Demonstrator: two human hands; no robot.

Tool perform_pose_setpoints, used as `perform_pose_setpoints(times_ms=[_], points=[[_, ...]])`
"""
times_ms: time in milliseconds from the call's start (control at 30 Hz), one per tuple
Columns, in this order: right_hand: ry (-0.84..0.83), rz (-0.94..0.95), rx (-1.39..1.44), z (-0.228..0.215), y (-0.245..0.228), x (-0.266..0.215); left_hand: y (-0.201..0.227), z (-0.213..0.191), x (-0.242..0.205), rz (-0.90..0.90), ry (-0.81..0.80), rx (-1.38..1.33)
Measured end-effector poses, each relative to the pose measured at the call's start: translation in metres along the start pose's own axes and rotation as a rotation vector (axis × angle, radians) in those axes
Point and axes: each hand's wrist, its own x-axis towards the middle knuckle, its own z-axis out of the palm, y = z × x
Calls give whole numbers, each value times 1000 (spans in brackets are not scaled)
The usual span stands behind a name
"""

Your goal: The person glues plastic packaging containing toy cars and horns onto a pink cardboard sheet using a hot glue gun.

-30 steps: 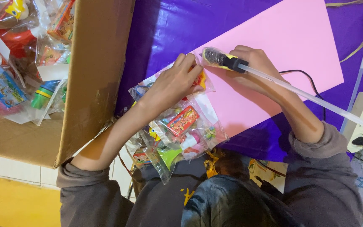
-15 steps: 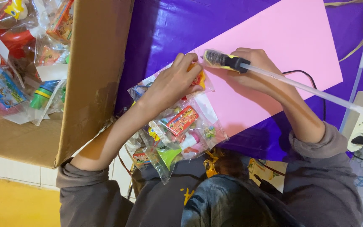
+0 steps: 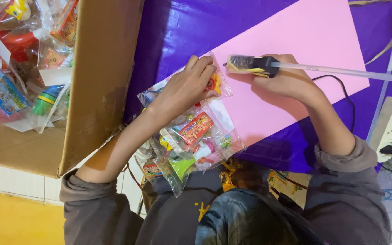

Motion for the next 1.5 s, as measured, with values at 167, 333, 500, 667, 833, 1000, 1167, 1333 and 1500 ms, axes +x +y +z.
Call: perform_pose_setpoints(times_ms=[167, 333, 500, 667, 833, 1000, 1167, 1333, 1500], points=[[18, 27, 21, -2, 2, -5, 3, -3, 2, -8, -15, 16], [22, 12, 48, -1, 11, -5, 5, -6, 3, -32, -47, 18], [27, 6, 72, 2, 20, -4, 4, -6, 4, -29, -71, 20], [24, -20, 105, 2, 19, -6, 6, -7, 8, -39, -101, 44], [26, -21, 106, 3, 25, -5, 6, -4, 10, -71, -123, 45], [20, 24, 103, 2, 21, -6, 8, -4, 13, -90, -159, 60], [24, 18, 96, 3, 26, -4, 5, -5, 12, -87, -162, 36], [6, 33, 78, 1, 24, -7, 7, -6, 12, -110, -178, 13], [10, 21, 97, 0, 19, -8, 9, -20, 16, -85, -165, -14]])
